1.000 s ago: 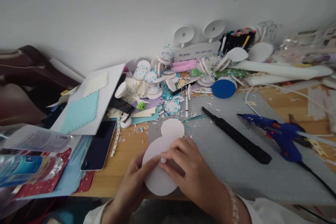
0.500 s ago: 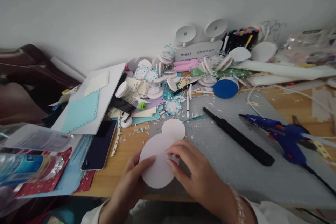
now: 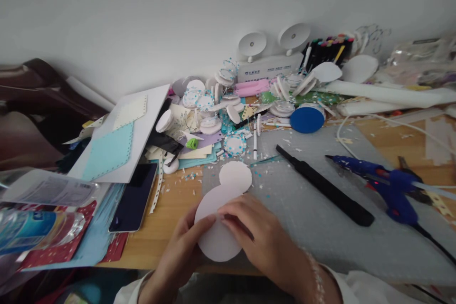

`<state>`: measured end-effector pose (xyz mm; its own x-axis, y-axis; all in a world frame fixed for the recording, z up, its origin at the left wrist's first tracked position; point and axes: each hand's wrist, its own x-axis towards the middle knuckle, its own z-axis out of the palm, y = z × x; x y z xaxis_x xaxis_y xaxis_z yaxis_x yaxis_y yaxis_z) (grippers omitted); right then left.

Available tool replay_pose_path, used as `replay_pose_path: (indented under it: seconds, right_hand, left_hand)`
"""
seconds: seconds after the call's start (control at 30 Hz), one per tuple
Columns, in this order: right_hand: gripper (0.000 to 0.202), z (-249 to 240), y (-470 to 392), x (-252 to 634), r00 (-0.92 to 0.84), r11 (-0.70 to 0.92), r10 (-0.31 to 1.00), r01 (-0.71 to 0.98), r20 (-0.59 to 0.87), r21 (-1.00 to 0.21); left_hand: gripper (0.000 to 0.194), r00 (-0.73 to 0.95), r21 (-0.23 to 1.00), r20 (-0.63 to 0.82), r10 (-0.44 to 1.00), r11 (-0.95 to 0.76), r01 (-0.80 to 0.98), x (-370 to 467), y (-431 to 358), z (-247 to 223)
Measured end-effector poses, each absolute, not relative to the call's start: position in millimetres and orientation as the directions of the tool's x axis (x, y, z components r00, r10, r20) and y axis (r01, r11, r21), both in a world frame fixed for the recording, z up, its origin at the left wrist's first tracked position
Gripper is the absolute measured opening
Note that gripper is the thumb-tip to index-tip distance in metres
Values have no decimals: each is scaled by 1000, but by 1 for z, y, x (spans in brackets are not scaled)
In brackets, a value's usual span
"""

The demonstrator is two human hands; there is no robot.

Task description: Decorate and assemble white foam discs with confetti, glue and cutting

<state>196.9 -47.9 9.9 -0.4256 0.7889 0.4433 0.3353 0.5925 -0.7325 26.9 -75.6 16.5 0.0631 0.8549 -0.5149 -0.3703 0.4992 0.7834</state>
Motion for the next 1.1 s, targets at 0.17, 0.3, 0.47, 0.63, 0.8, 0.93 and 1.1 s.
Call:
replay_pose_path:
  seconds: [0.17,0.3,0.47,0.63,0.8,0.93,1.1]
  right_hand:
    - [17,9,-51,198,-361,527,838,343,409,-778]
    - [17,7,-53,200,-347,520,845,357,407,-776]
    - [12,11,-47,197,-402,606,786,347,470,-716]
    - [12,15,-44,195,-424,633,765,356,484,-688]
    - [9,11,-45,195,-398,620,780,386,483,-683]
    - [7,8,-47,196,-382,596,800,418,463,-686]
    - [11,7,-48,196,-384,594,802,429,458,-681]
  left_hand:
    - [58,79,807,-501,862,498,-317,29,-75,19]
    - [60,69,836,-481,874,481,-264,27,-75,17]
    - [55,71,842,-455,888,454,-291,27,-75,15]
    - [50,57,820,-460,886,449,-356,29,-76,15]
    - [56,10,831,-485,874,465,-306,29,-76,15]
    - [58,-60,833,-524,850,497,-245,29,-73,14]
    - [54,-87,866,-483,871,460,-196,27,-72,13]
